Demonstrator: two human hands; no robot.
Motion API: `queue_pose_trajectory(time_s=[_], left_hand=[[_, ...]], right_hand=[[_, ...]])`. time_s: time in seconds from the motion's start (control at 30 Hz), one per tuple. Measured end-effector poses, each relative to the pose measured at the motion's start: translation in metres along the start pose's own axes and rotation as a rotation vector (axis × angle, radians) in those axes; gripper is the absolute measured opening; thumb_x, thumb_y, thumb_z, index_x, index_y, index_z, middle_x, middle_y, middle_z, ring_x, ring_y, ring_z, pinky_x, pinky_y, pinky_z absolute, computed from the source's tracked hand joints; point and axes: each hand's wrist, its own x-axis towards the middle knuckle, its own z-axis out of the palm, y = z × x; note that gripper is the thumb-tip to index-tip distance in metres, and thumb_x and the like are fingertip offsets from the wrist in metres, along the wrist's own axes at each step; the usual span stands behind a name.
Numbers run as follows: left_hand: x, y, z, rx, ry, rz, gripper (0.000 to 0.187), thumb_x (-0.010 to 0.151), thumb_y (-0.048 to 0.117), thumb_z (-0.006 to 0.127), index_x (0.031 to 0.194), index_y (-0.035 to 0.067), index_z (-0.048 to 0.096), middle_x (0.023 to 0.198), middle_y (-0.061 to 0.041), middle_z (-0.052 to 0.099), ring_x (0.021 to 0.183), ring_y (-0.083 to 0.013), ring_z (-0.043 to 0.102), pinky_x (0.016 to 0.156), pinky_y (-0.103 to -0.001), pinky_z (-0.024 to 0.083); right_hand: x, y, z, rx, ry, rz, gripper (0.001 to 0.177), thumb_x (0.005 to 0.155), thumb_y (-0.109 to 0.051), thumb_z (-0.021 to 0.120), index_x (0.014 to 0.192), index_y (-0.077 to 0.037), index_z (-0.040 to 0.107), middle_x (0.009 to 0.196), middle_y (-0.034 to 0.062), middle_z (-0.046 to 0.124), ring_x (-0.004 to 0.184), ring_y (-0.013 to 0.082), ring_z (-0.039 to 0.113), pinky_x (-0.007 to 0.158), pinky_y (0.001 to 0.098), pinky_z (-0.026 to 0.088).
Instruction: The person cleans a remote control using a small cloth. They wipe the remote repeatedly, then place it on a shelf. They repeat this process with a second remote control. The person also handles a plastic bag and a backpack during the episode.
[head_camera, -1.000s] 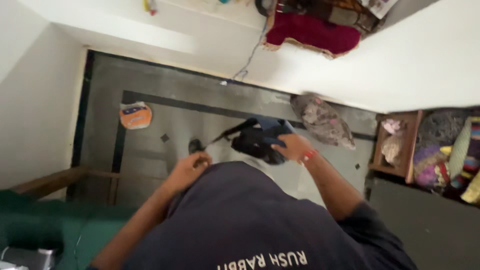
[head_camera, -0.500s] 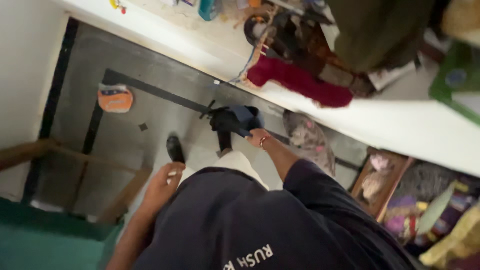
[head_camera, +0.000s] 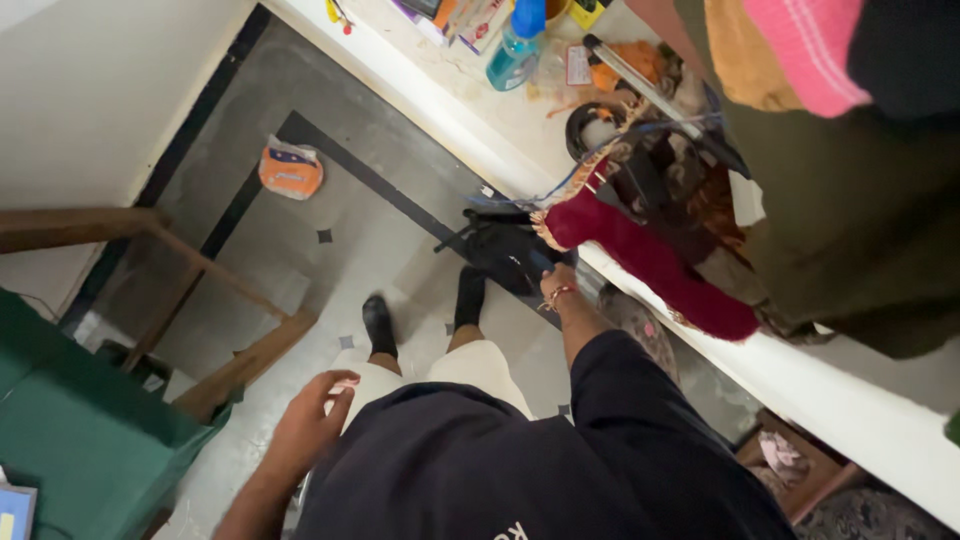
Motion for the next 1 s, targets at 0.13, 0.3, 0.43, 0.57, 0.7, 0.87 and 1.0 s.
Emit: queue_pose_trajectory(time_s=[0.13,0.3,0.43,0.57,0.7,0.87,1.0], left_hand=[[0.003,-0.005,0.010,-0.032,-0.040,-0.075,0.030,0.092,0.022,0.064,0.120,0.012,0.068,0.119,-0.008,0.075,0.102,-0.0240,0.075,0.083,-0.037,0.057],[0.002,0.004,0.014,-0.013,-0.071,0.002,0.028,0.095,0.022,0.062,0.121,0.013,0.067,0.120,-0.007,0.073,0.105,-0.0236,0.074,0.085,-0.035,0.056],[-0.001,0.017,0.013,-0.026,-0.024,0.052,0.024,0.094,0.017,0.063,0.117,0.012,0.069,0.118,-0.006,0.074,0.101,-0.0217,0.074,0.079,-0.035,0.056],[-0.005,0.015,0.016,-0.124,0.043,0.051,0.021,0.094,0.012,0.059,0.111,0.011,0.072,0.103,-0.005,0.079,0.084,-0.0207,0.076,0.076,-0.033,0.058],[-0.016,-0.001,0.022,-0.238,0.262,0.195,0.018,0.097,0.014,0.061,0.110,0.011,0.072,0.094,-0.007,0.078,0.079,-0.0170,0.074,0.072,-0.032,0.057],[-0.049,-0.016,0.005,-0.295,0.324,0.062,0.021,0.102,0.026,0.057,0.111,0.012,0.070,0.073,-0.011,0.068,0.063,-0.0184,0.062,0.063,-0.034,0.050],[-0.078,-0.052,-0.010,-0.315,0.494,0.050,0.028,0.101,0.035,0.057,0.104,0.011,0.070,0.059,-0.014,0.055,0.054,-0.0240,0.051,0.057,-0.040,0.044]], right_hand=[[0.015,0.000,0.008,0.089,0.368,-0.222,0.055,0.084,-0.011,0.071,0.131,0.008,0.050,0.128,0.0358,0.057,0.120,0.0496,0.054,0.102,0.0508,0.043],[0.004,0.000,0.001,0.206,0.358,-0.405,0.047,0.083,-0.002,0.071,0.127,0.004,0.056,0.128,0.0318,0.058,0.124,0.0459,0.052,0.107,0.0487,0.041],[-0.036,-0.014,0.000,0.202,0.272,-0.425,0.025,0.087,-0.006,0.070,0.112,-0.004,0.068,0.108,0.0218,0.070,0.106,0.0384,0.066,0.094,0.0458,0.052],[-0.090,-0.027,0.010,0.396,0.066,-0.493,0.016,0.095,-0.025,0.070,0.099,-0.010,0.070,0.082,0.0128,0.074,0.077,0.0280,0.074,0.068,0.0394,0.056],[-0.130,-0.045,0.017,0.265,-0.155,-0.595,0.021,0.093,-0.028,0.071,0.094,-0.007,0.068,0.072,0.0116,0.070,0.066,0.0231,0.069,0.063,0.0371,0.053],[-0.156,-0.099,-0.005,0.093,-0.283,-0.816,0.025,0.096,-0.030,0.070,0.092,-0.006,0.068,0.067,0.0116,0.066,0.058,0.0194,0.060,0.059,0.0344,0.048],[-0.193,-0.161,-0.033,0.122,-0.158,-1.108,0.021,0.095,-0.027,0.071,0.094,-0.006,0.069,0.080,0.0074,0.070,0.065,0.0155,0.064,0.062,0.0314,0.051]])
